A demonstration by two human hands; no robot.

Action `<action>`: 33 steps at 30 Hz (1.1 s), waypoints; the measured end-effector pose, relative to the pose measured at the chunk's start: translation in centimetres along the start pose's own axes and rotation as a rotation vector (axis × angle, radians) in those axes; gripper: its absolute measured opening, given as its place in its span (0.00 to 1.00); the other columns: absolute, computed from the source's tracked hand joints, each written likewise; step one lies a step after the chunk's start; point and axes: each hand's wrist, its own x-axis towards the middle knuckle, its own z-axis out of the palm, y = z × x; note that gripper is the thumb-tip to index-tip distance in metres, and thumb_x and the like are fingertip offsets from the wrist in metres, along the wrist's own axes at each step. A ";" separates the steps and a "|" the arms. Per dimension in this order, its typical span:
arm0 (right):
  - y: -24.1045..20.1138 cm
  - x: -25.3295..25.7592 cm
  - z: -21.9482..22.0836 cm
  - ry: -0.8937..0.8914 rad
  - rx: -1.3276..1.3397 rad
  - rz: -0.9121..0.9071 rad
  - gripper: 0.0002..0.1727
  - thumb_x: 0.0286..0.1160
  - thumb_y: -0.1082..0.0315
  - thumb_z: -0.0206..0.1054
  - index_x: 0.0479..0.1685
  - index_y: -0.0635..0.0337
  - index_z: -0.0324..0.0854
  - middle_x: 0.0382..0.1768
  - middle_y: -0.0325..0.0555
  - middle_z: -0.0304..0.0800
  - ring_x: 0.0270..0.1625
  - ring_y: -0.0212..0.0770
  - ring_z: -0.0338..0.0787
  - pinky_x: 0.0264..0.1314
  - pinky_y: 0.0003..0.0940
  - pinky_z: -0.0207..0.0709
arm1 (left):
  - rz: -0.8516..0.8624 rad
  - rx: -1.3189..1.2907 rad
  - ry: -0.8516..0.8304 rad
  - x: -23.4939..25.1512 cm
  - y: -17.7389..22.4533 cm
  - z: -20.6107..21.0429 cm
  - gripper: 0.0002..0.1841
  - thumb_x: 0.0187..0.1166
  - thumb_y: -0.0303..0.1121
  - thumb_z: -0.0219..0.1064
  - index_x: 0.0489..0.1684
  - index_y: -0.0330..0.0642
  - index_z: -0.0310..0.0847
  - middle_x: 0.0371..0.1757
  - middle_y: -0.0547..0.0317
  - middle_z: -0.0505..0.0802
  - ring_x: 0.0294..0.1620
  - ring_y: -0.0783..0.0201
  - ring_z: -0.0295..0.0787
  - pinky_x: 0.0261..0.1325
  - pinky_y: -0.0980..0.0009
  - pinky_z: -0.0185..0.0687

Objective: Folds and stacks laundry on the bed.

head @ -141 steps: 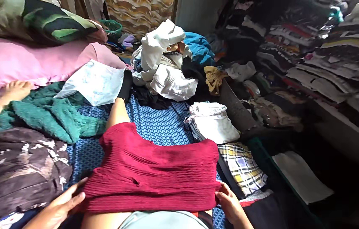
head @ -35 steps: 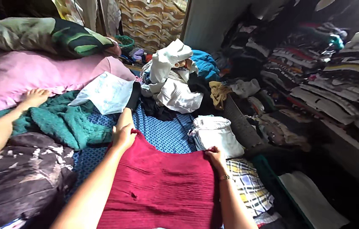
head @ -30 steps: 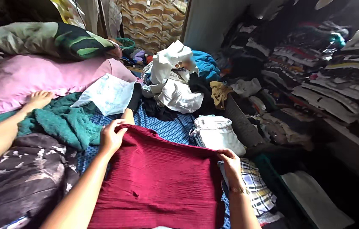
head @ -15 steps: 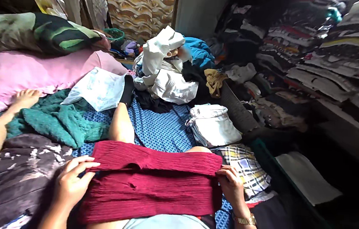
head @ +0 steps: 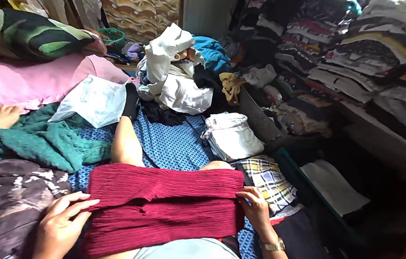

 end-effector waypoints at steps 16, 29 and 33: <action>-0.1 0.3 -0.3 -0.043 0.019 0.015 0.08 0.62 0.69 0.69 0.31 0.58 0.95 0.40 0.51 0.93 0.54 0.49 0.89 0.65 0.40 0.78 | -0.055 0.028 0.019 -0.8 0.6 0.6 0.15 0.64 0.28 0.62 0.38 0.41 0.97 0.50 0.46 0.94 0.61 0.44 0.87 0.70 0.50 0.76; -1.4 4.2 -0.5 -0.064 0.196 0.470 0.17 0.82 0.68 0.58 0.53 0.75 0.85 0.51 0.60 0.90 0.54 0.43 0.89 0.62 0.40 0.81 | -0.758 -0.281 -0.080 5.8 2.3 0.6 0.18 0.89 0.28 0.55 0.72 0.29 0.76 0.68 0.33 0.85 0.68 0.45 0.83 0.70 0.49 0.75; -2.2 6.4 2.3 -0.080 0.201 0.737 0.28 0.85 0.59 0.63 0.75 0.74 0.73 0.63 0.70 0.85 0.64 0.58 0.86 0.70 0.57 0.75 | -1.033 -0.294 -0.151 8.4 2.4 2.5 0.31 0.92 0.50 0.54 0.76 0.26 0.72 0.78 0.26 0.77 0.83 0.35 0.68 0.83 0.36 0.57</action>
